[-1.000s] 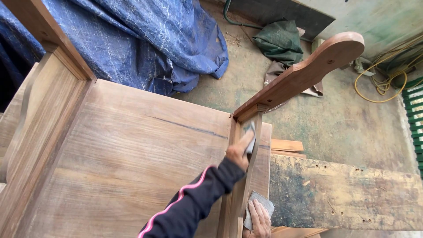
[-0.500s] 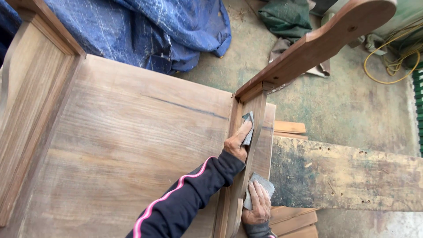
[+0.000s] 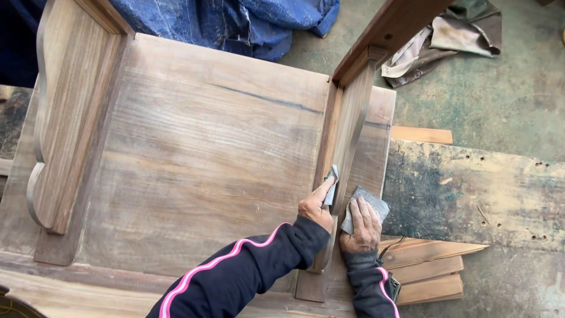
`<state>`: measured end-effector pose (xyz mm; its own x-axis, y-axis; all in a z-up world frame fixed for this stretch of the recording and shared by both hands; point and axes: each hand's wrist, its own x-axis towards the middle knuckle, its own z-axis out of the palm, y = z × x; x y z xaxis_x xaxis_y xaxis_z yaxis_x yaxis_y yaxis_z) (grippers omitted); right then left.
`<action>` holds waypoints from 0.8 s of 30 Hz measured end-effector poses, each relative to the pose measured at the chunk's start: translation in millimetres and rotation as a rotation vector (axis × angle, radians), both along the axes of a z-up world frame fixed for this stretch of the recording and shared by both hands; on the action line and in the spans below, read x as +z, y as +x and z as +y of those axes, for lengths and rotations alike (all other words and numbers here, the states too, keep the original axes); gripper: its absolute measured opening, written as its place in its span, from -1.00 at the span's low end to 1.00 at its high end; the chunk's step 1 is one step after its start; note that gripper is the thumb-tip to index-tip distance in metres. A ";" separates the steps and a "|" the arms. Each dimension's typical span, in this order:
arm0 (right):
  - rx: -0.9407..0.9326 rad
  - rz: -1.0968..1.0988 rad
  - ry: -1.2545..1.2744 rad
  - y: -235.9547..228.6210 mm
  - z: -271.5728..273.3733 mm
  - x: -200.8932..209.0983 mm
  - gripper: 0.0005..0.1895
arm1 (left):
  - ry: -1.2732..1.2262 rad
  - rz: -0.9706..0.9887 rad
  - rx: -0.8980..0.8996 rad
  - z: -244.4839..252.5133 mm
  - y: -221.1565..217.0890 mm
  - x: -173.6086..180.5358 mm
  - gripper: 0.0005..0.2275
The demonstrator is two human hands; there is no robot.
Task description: Sanding the surfaces and legs of a wooden chair using sandpaper and a sanding block.
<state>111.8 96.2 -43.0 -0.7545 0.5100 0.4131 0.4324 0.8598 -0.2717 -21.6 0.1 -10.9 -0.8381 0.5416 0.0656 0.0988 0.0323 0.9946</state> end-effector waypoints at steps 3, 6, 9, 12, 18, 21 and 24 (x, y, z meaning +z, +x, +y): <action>0.001 0.008 0.009 2.6 2.3 -2.4 -0.37 | -0.045 0.039 0.010 -14.9 14.3 8.0 -0.50; 0.014 0.022 0.002 0.0 3.3 -1.4 -0.34 | -0.156 -0.066 -0.109 -64.5 49.0 17.9 -0.52; 0.023 0.025 0.005 4.7 4.2 -8.7 -0.32 | -0.259 -0.174 -0.115 -84.6 74.6 9.0 -0.48; 0.024 0.038 0.003 1.7 5.7 -7.5 -0.30 | -0.105 -0.063 -0.008 -54.5 54.3 -18.2 -0.59; 0.014 0.054 -0.011 3.5 6.9 -0.9 -0.29 | -0.162 0.043 0.036 -3.9 13.1 1.0 -0.48; 0.005 0.058 -0.048 0.6 3.3 1.7 -0.25 | -0.223 0.021 -0.066 -55.7 42.6 5.4 -0.51; 0.005 0.052 -0.056 1.9 6.4 -9.2 -0.27 | -0.384 -0.098 -0.180 -94.9 66.5 6.6 -0.58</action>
<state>113.7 102.6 -52.2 -0.7357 0.5291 0.4228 0.4118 0.8451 -0.3409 44.8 -94.8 -4.3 -0.7201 0.6496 -0.2440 0.0425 0.3922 0.9189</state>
